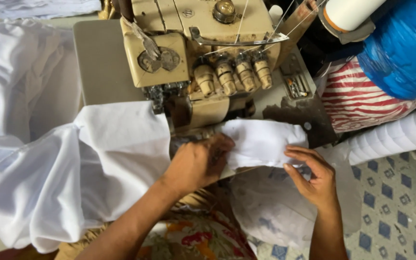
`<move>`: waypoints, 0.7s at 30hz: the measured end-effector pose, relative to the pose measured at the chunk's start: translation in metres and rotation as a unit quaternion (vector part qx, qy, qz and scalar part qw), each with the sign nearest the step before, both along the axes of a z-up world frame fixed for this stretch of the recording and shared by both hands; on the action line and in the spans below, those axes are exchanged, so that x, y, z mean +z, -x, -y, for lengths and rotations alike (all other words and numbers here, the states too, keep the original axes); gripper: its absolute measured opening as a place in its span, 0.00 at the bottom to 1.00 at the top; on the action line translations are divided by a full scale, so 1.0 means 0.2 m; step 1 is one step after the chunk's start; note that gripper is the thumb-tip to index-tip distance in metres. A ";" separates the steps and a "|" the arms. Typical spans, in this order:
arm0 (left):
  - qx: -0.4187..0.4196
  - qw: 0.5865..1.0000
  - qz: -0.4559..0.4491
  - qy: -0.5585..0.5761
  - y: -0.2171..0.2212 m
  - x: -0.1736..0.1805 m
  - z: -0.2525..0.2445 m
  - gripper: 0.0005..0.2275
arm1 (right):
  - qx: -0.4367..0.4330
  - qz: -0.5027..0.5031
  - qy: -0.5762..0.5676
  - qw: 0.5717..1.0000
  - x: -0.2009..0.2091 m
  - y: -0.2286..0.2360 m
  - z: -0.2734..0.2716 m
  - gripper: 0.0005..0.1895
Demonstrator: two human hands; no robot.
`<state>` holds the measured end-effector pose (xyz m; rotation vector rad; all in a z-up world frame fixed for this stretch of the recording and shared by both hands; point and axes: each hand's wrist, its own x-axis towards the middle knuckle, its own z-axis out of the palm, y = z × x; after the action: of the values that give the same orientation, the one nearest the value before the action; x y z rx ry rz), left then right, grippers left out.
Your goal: Folding and preparing white fabric pieces for sewing on an industrial machine in a factory setting.
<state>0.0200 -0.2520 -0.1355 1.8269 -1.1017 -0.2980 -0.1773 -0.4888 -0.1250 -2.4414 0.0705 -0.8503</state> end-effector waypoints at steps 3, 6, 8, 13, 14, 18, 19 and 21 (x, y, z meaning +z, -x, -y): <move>-0.002 0.998 0.055 -0.028 -0.02 -0.02 0.03 0.08 | -0.002 -0.003 0.012 1.000 0.03 0.00 -0.02 0.11; -0.015 0.985 0.167 0.027 -0.02 -0.02 0.07 0.05 | -0.010 -0.024 0.029 0.999 0.07 -0.01 -0.04 0.13; -0.011 0.971 0.237 0.033 -0.01 -0.05 0.09 0.05 | -0.027 -0.040 0.043 0.998 0.08 -0.02 -0.04 0.14; 0.014 0.935 0.349 0.057 -0.03 -0.06 0.11 0.09 | -0.052 -0.055 0.050 0.996 0.12 -0.04 -0.07 0.17; 0.022 0.923 0.378 0.069 -0.04 -0.04 0.11 0.11 | -0.066 -0.060 0.051 0.995 0.13 -0.04 -0.09 0.19; 0.028 0.912 0.407 0.047 -0.02 0.14 0.11 0.19 | -0.134 -0.073 0.061 0.986 0.07 -0.05 -0.01 0.21; 0.031 0.906 0.422 0.033 -0.01 0.16 0.11 0.22 | -0.194 -0.083 0.045 0.976 0.06 -0.05 0.02 0.16; 0.035 0.899 0.437 0.019 0.00 0.20 0.12 0.26 | -0.254 -0.093 0.028 0.962 0.02 -0.07 0.14 0.10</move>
<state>0.0203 -0.2758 -0.0948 1.9930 -1.6038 0.6590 -0.1640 -0.5175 -0.1206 -2.5884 0.7804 -0.8323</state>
